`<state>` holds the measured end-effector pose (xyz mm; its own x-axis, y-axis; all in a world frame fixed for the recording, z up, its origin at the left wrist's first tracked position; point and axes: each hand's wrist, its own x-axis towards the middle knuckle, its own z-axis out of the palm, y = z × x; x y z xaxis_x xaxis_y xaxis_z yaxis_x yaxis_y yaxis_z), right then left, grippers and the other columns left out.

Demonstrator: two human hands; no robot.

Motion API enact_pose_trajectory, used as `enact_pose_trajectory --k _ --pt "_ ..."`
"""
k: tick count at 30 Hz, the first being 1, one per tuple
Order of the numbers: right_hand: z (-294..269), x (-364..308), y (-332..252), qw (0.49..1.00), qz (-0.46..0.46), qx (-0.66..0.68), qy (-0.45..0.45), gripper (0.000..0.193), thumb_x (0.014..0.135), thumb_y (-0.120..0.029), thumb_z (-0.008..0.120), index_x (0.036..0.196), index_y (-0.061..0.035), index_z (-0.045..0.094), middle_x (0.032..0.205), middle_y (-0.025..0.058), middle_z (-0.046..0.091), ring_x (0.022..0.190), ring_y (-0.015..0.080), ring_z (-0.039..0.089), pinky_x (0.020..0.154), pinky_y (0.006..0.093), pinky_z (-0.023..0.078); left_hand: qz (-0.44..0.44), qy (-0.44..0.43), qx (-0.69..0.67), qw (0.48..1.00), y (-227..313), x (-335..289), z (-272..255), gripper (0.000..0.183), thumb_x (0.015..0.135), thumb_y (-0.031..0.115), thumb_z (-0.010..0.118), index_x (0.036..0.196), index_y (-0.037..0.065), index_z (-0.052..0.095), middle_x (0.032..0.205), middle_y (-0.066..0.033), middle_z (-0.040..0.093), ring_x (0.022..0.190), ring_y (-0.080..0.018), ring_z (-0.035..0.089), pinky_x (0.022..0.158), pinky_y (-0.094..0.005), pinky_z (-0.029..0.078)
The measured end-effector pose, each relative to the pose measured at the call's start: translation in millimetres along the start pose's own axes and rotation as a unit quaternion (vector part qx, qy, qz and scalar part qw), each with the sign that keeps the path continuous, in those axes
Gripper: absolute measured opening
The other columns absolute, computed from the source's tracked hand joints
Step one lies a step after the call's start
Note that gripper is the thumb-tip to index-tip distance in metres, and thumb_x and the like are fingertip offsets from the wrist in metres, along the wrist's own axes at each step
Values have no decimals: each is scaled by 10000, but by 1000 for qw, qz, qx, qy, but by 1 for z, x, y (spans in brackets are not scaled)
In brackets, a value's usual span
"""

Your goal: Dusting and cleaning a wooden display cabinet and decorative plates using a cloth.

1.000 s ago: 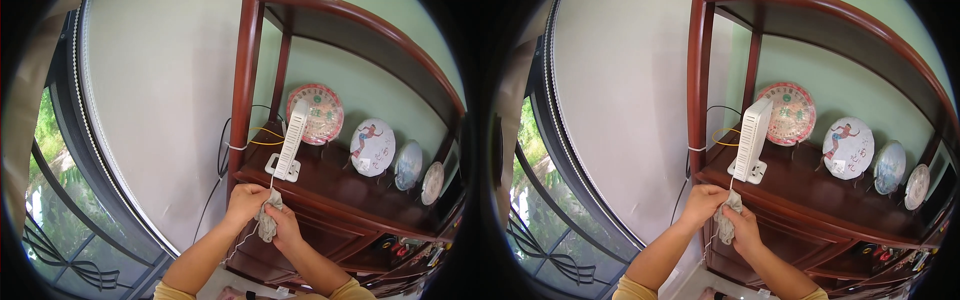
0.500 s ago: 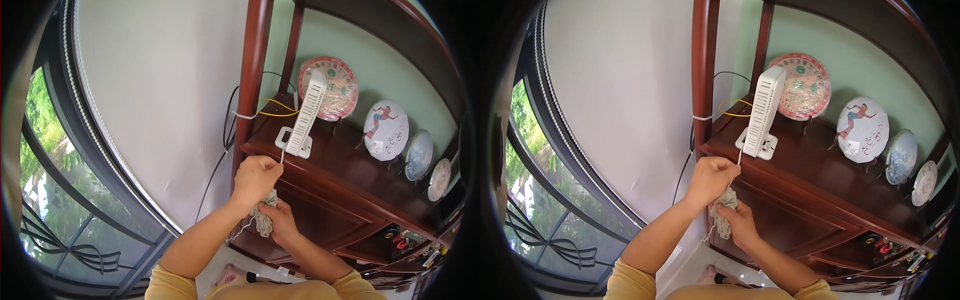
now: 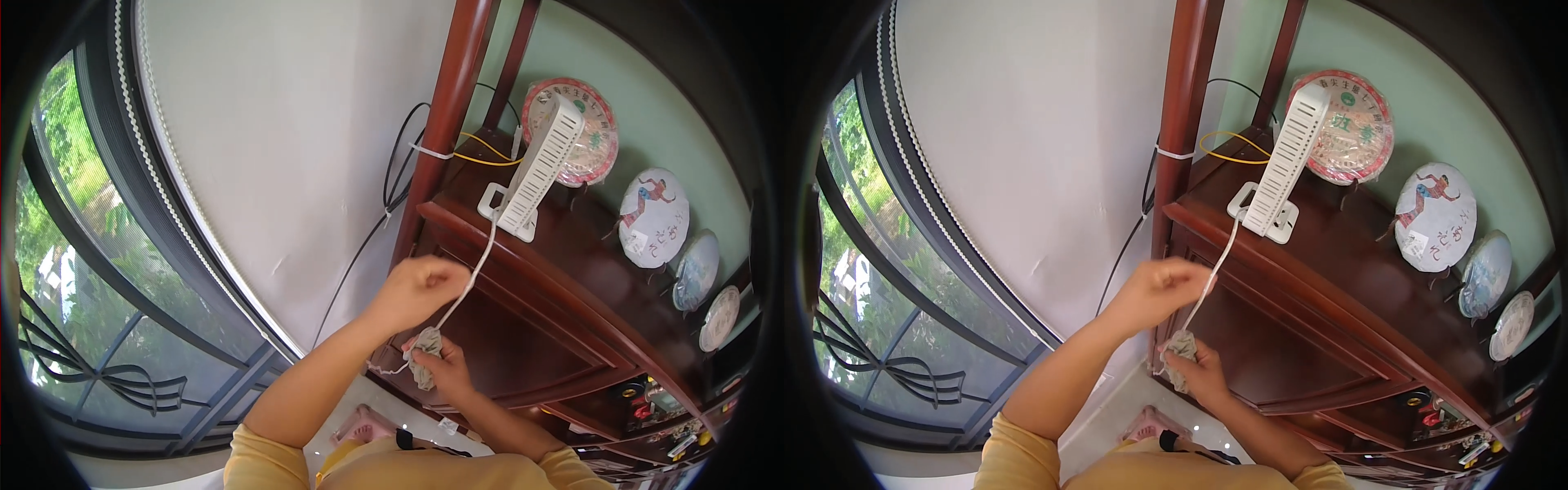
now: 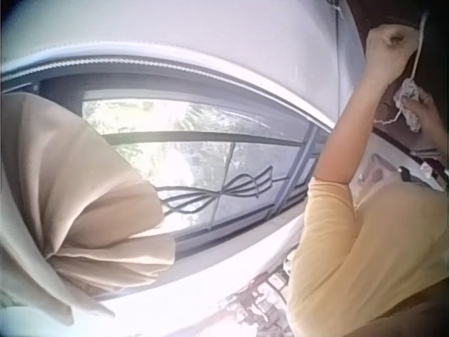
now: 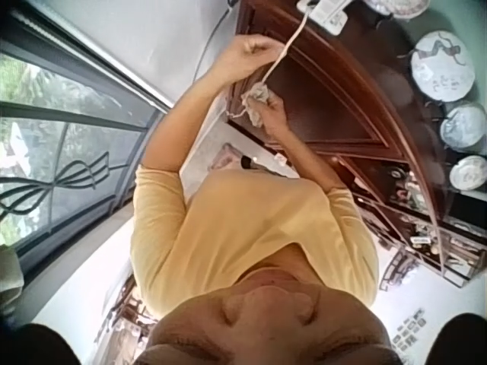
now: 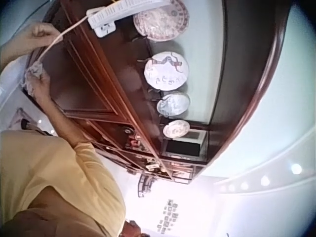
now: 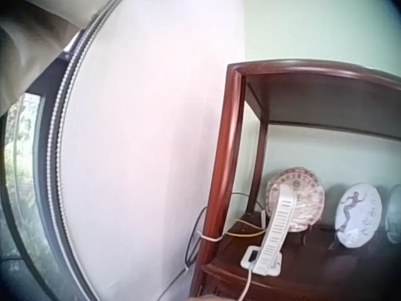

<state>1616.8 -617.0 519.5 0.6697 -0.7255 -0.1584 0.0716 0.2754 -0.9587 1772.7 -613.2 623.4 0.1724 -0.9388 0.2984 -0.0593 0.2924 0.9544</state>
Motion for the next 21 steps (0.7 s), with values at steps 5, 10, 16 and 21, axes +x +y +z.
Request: enact_pose_trajectory --k 5,10,16,21 --pt "-2 2 -7 998 -66 9 -14 163 825 -32 645 987 -31 628 887 -1 628 774 65 569 664 214 458 29 -59 -22 998 -42 -59 -5 174 871 150 633 972 14 671 960 -69 639 889 -138 606 780 -254 475" --pt "-9 0 13 993 -57 -98 -16 205 828 -73 661 1021 -29 608 904 0 627 806 69 572 696 228 467 -20 -16 -91 995 -60 -58 1 138 892 93 604 975 -1 660 968 -51 632 884 -106 587 788 -235 457" --pt "-44 -15 2 912 -80 -394 81 517 789 -279 720 1174 -11 504 1011 104 638 938 170 613 801 290 487 -74 -22 -40 996 -49 -50 -4 152 887 119 612 986 6 635 937 -32 617 859 -78 576 760 -218 461" --pt "-66 -45 -48 918 -23 -385 91 612 759 -342 738 1198 -10 470 1053 160 625 964 223 623 823 317 489 26 22 41 999 -11 -34 6 383 775 166 729 1097 53 555 969 -62 620 835 -137 592 746 -268 482"
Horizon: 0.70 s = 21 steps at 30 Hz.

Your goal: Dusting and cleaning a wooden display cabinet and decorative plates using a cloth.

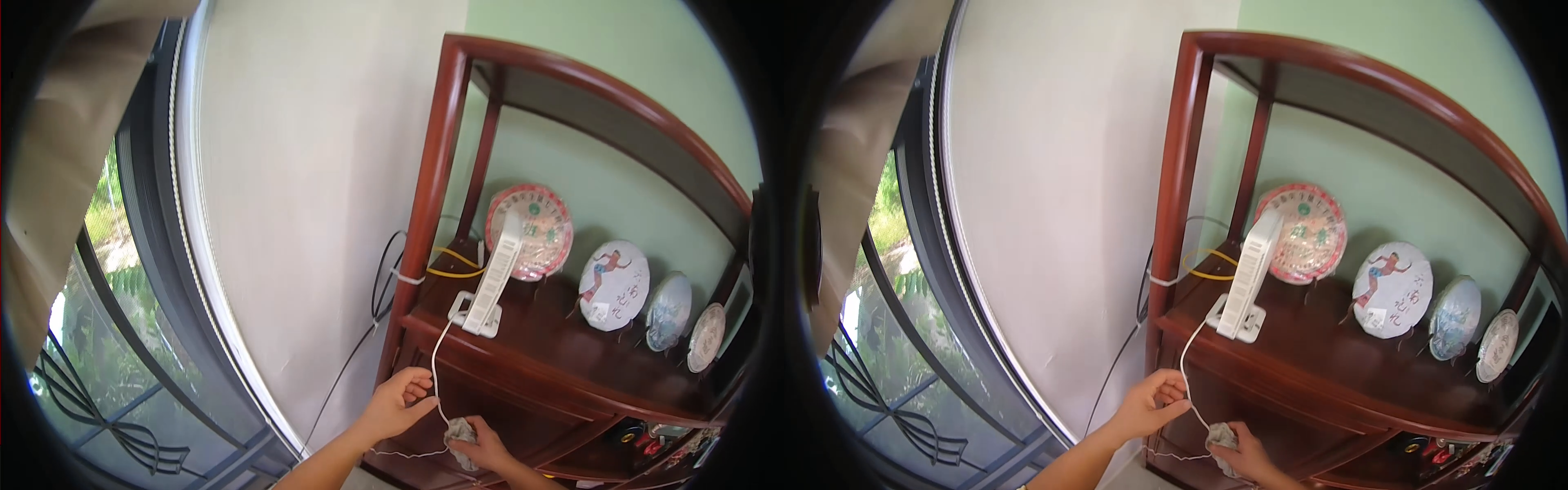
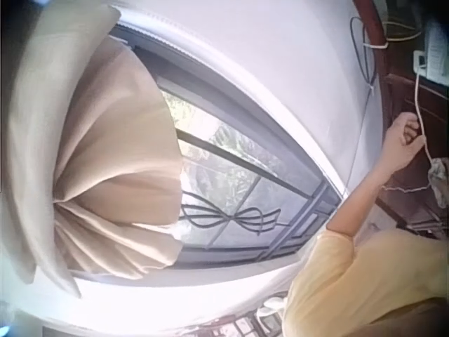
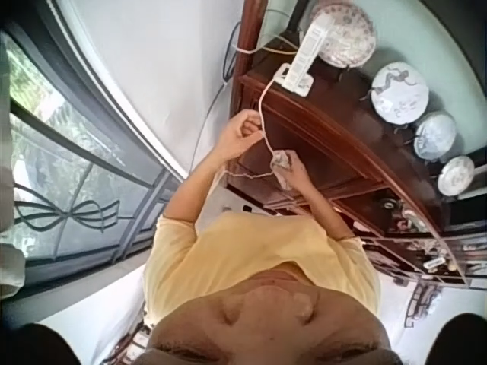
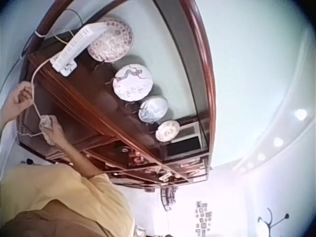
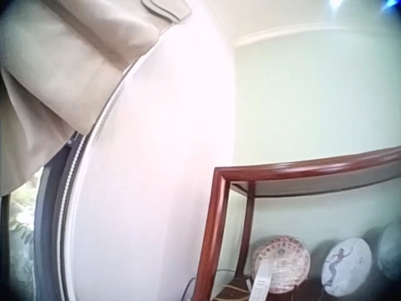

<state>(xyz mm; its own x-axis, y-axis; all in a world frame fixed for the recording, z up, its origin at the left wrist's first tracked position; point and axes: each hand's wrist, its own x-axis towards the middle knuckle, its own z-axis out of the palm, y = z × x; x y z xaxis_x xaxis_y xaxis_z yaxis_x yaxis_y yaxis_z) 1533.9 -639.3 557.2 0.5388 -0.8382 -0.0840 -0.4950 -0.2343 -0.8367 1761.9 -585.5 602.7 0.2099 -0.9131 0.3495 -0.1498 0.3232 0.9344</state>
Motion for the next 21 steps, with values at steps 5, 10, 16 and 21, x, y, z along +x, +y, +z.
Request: enact_pose_trajectory --k 5,10,16,21 --pt "-5 -8 10 999 -30 -15 30 490 792 -316 712 1165 -60 521 982 169 639 876 264 629 781 354 495 139 171 138 966 60 42 28 427 727 173 773 1061 35 546 938 -59 554 812 -168 548 717 -287 463" --pt "-16 -26 -4 987 -142 -71 -17 389 791 -228 711 1093 -24 576 993 140 602 892 197 591 760 321 480 188 231 229 927 93 86 50 572 679 261 794 1126 34 518 1033 -119 534 938 -251 560 778 -367 474" --pt "-90 -58 -66 973 -201 46 -100 403 805 -89 691 1185 -28 573 1082 80 561 968 172 564 838 298 453 150 193 168 955 100 123 67 418 734 236 742 1046 23 563 945 -155 645 880 -288 635 778 -371 488" --pt "-175 -54 -135 853 -450 -151 215 468 676 -321 775 1017 -26 651 952 78 656 897 191 600 777 330 471 158 226 131 952 92 126 59 310 771 179 698 1009 20 578 906 -169 664 840 -282 659 751 -352 499"
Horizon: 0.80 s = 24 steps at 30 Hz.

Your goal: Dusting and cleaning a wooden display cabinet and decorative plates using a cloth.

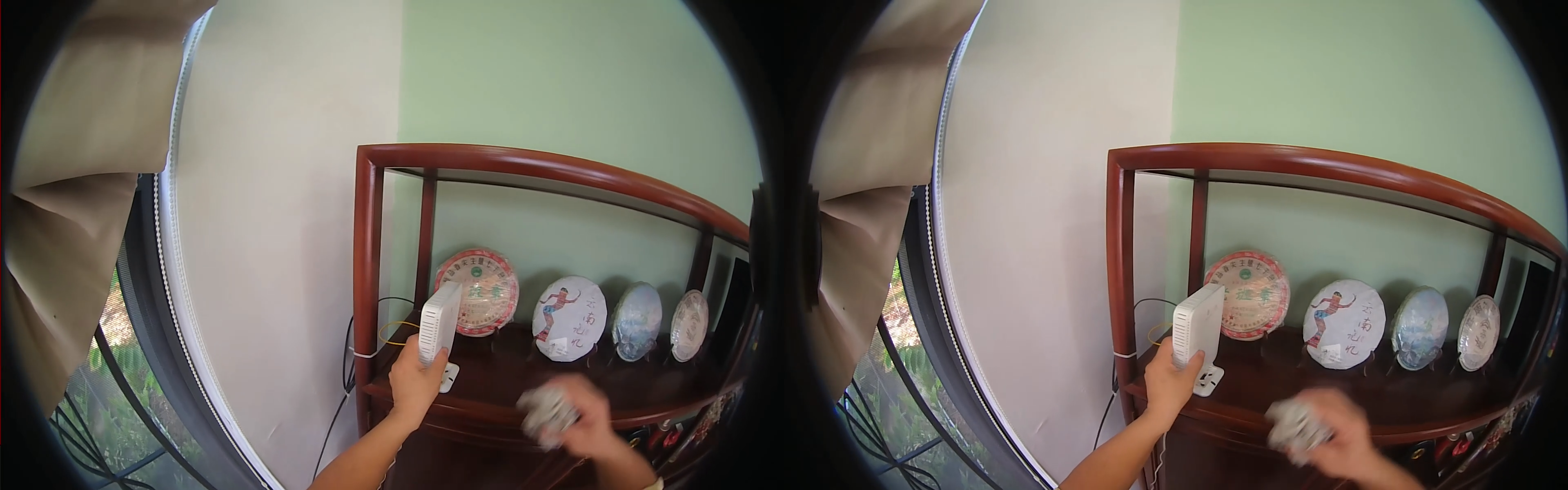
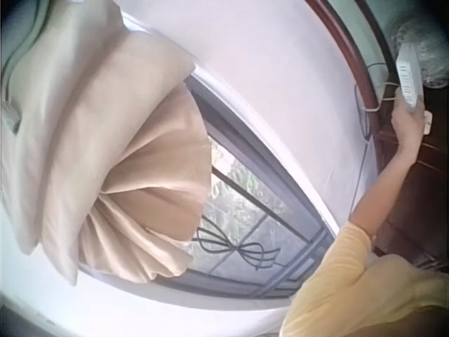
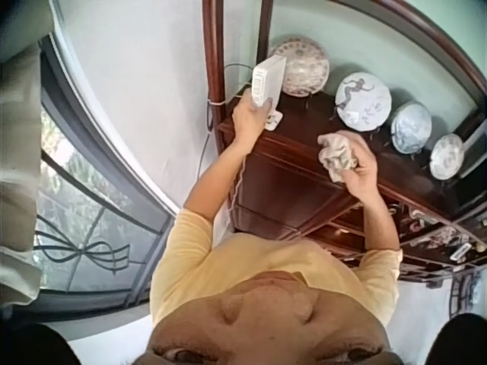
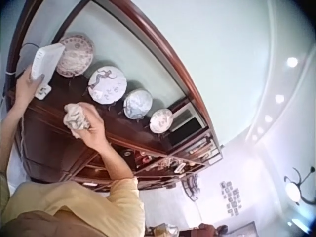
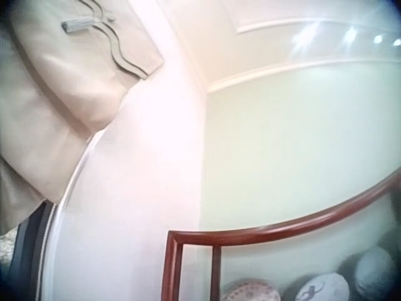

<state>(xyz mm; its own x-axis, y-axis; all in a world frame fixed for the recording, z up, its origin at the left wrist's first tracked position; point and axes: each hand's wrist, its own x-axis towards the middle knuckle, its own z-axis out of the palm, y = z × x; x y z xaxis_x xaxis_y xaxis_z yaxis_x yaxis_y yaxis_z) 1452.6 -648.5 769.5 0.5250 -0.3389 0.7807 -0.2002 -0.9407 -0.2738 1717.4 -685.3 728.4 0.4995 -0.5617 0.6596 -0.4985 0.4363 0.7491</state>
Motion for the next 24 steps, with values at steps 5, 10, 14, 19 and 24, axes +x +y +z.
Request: enact_pose_trajectory --k 5,10,14,19,24 --pt "-59 95 -20 922 -157 -257 241 386 749 -49 581 1127 22 544 1084 191 555 969 319 545 841 381 445 -1 0 -97 995 6 -4 -2 328 798 121 689 1083 5 574 920 -125 670 836 -161 634 750 -290 486" --pt "-25 222 -28 757 -446 -413 243 511 647 -98 704 1135 -57 558 1191 165 510 1089 341 511 874 464 443 14 24 -283 959 13 -13 -12 300 796 38 688 1067 -19 573 930 -75 647 832 -95 579 738 -256 475" --pt "44 289 -29 671 -433 -558 223 356 754 -140 598 1098 -62 546 1123 103 546 1067 273 516 839 370 444 0 55 -311 949 14 -26 -32 340 806 -12 656 1118 -46 526 1027 -94 614 935 -142 576 849 -279 449" --pt "10 281 -10 644 -400 -605 244 338 753 -145 590 1072 -40 553 1060 97 569 956 228 551 813 344 441 -51 21 -292 955 29 -38 -49 410 855 30 631 1214 -74 462 1155 -153 573 1028 -200 546 915 -321 420" --pt "-87 224 5 644 -347 -649 208 280 758 -158 558 1011 -37 567 944 86 576 793 203 548 735 314 435 -45 55 -256 964 8 -47 -60 302 869 30 601 1131 -81 498 1088 -169 596 975 -203 574 877 -312 446"
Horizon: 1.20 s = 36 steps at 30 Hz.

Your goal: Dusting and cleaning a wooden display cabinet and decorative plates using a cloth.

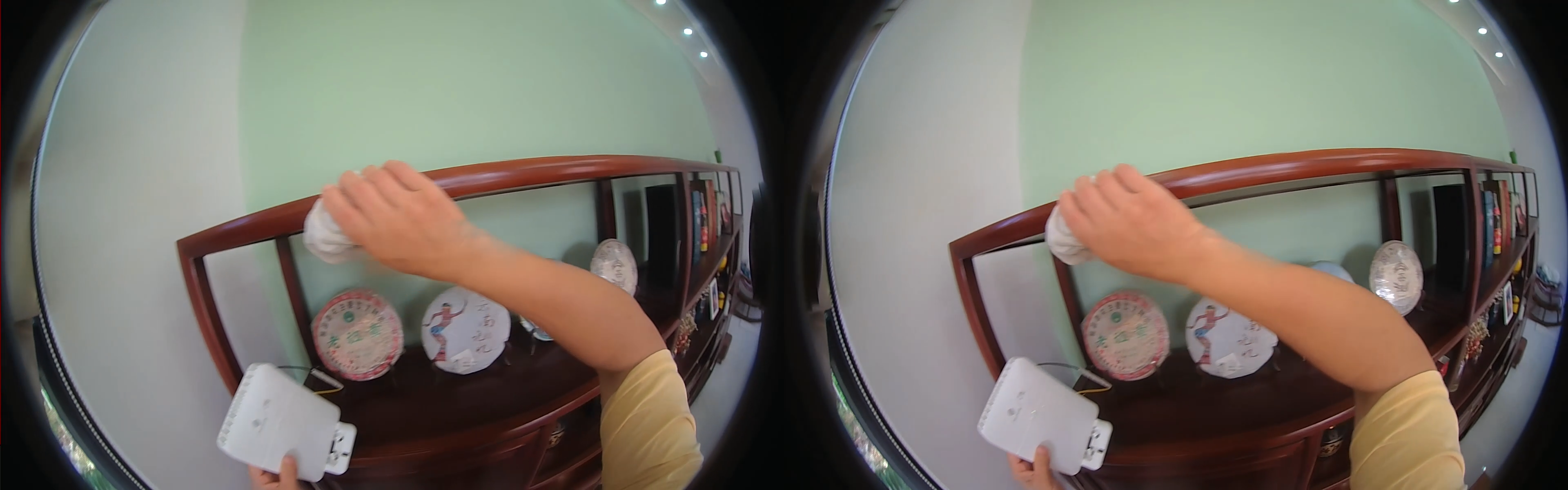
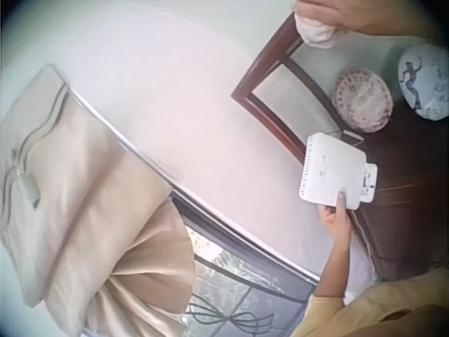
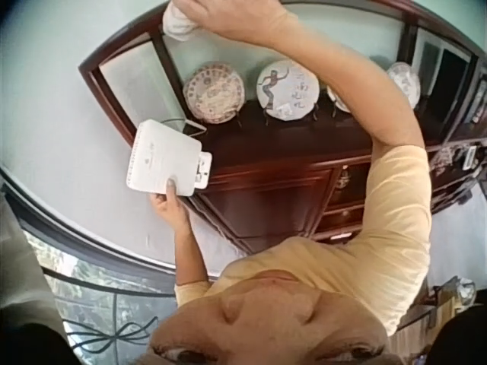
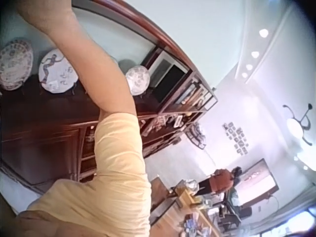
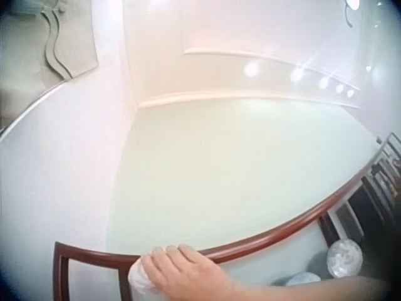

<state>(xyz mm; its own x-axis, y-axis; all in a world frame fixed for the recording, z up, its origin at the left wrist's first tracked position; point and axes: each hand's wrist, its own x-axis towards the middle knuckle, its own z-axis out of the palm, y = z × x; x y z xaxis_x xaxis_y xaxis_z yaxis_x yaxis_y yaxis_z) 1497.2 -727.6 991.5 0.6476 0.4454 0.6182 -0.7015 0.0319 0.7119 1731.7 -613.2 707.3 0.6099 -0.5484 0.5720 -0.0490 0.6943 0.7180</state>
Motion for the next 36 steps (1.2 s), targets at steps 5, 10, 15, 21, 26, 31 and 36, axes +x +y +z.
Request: enact_pose_trajectory --k 5,10,15,21,26,31,36 --pt "-56 -79 97 999 -17 -18 -37 363 739 -135 573 1086 -43 522 981 88 569 846 216 568 781 343 447 10 40 -1 999 -14 5 -33 308 876 91 602 1094 -103 504 1036 -183 603 921 -212 586 798 -291 476" --pt "-111 -172 187 987 78 -34 -134 521 640 -71 682 1129 -59 506 1083 106 570 946 278 562 869 387 442 49 62 77 994 -17 12 -49 308 866 121 620 1029 -126 539 979 -183 607 823 -205 576 712 -292 477" --pt "-164 -269 269 946 262 -106 -159 502 673 -6 662 1152 -51 519 1119 160 564 1042 323 534 925 388 421 93 56 70 992 -11 0 -54 328 850 134 624 1028 -130 545 980 -191 603 834 -212 570 731 -310 476" --pt "-246 -434 367 770 610 -185 -5 222 876 -200 564 1040 -52 573 773 93 584 583 145 559 512 292 437 76 87 69 991 1 -14 -57 344 840 136 623 1047 -129 548 1016 -191 600 880 -233 568 768 -324 473" --pt "-215 -445 379 590 750 3 300 442 782 -476 638 844 -39 601 731 26 587 574 131 559 455 302 417 43 80 101 991 9 -30 -75 379 826 150 640 1070 -123 544 1060 -193 592 936 -243 562 841 -353 450" --pt "-160 -398 394 525 736 187 383 255 828 -302 578 929 -68 554 911 82 611 733 232 639 630 369 539 20 85 99 991 12 -42 -91 376 814 137 647 1073 -117 546 1047 -173 594 912 -222 559 828 -341 447" --pt "-76 -314 319 458 712 241 475 255 838 -90 450 1089 -49 436 1098 120 550 925 296 607 748 495 535 90 98 107 985 37 -62 -97 388 806 112 641 1109 -103 531 1043 -159 596 911 -217 568 816 -328 454"
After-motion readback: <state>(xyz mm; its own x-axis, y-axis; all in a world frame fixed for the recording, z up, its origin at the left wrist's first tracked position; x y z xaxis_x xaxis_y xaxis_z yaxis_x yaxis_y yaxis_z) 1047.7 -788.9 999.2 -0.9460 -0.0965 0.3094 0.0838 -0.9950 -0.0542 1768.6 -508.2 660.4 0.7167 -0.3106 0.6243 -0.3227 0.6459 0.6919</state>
